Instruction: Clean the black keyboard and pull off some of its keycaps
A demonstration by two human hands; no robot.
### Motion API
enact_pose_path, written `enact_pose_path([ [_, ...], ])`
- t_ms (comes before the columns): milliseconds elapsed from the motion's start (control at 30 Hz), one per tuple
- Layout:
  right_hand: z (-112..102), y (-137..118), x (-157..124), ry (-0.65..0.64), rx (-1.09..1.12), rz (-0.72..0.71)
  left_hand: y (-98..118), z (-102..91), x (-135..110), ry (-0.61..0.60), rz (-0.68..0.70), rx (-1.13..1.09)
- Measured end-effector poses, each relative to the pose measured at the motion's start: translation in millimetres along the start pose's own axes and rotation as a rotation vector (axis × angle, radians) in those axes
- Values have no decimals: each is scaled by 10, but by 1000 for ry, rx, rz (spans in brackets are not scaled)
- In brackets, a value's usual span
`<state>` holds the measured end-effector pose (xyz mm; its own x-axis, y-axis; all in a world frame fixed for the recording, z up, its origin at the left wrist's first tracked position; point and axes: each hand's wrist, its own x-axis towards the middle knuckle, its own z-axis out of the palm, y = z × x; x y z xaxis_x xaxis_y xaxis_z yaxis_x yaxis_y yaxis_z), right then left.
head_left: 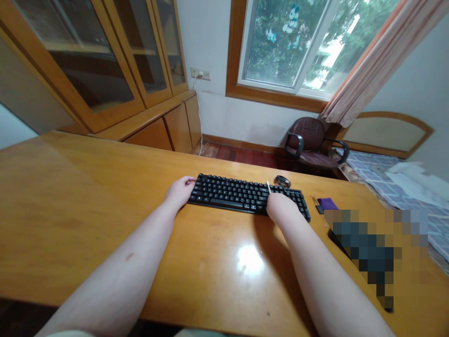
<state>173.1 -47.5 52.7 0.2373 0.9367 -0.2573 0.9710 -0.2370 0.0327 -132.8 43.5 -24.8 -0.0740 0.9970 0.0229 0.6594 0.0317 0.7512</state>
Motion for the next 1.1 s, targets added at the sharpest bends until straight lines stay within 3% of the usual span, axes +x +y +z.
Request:
enact_pose_path([
  [100, -112, -43, -30, 121, -2, 55, -9, 5, 5, 1, 0, 0],
  [233, -154, -177, -176, 260, 11, -80, -35, 19, 17, 8, 9, 17],
  [433, -37, -416, -329, 141, 49, -126, -50, 19, 24, 5, 1, 29],
  [667, 94, -531, -235, 100, 45, -103, -44, 24, 19, 20, 1, 27],
  [933, -8, -465, -232, 92, 92, -110, -25, 15, 10, 18, -12, 23],
  [1100, 54, -459, -211, 71, 71, -126, -29, 17, 7, 27, -7, 25],
])
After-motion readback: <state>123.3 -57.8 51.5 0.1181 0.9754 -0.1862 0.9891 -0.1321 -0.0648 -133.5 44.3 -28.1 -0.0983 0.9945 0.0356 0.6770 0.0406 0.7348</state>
